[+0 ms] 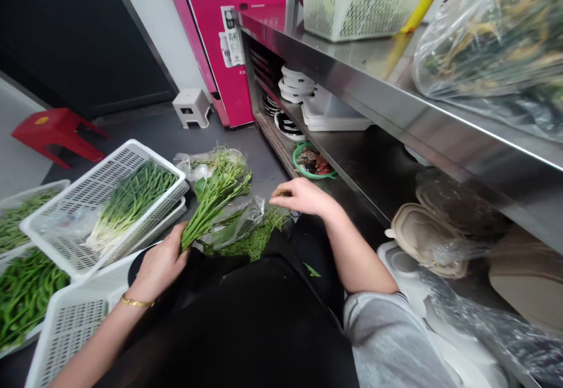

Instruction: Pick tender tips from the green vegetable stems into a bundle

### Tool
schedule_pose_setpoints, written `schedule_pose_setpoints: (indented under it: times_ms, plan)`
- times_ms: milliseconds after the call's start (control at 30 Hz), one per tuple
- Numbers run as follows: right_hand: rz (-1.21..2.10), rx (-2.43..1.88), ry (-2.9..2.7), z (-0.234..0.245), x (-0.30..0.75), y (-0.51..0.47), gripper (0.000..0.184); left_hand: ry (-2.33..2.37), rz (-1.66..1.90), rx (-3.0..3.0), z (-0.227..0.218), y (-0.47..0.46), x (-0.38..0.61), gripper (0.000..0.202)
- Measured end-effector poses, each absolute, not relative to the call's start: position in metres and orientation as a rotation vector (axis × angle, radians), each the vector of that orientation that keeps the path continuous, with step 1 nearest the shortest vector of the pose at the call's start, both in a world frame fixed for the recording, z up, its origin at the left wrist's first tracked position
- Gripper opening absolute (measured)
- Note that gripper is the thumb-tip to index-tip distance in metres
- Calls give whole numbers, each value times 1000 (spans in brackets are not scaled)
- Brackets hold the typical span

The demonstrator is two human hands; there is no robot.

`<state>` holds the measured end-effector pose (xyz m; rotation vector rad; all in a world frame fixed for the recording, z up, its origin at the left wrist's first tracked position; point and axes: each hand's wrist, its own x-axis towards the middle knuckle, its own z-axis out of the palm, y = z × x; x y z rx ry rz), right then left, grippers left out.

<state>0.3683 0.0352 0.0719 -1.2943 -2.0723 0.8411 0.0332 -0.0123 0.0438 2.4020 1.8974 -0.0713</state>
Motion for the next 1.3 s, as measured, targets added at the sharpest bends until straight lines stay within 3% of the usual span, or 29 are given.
schedule_pose_setpoints:
  times_ms: [133,267,500,800,1300]
  plan:
    - [183,-1087,-2147,85,340,31,19,1971,-63,2474,43,-16,33,48]
    - [-3,-913,-2178,91,314,39,19,1974,-41,2569,43,-21,35,50]
    - [39,-865,-2392,83,296,37,27,2051,-1,2650,45,-28,38,53]
    - [2,-1088,-2333,78,294,17,21,2066,-16,2807,51,-24,38,50]
    - [-50,-1084,-2393,73,282,10,14,2104,-58,2723,57,-26,45,48]
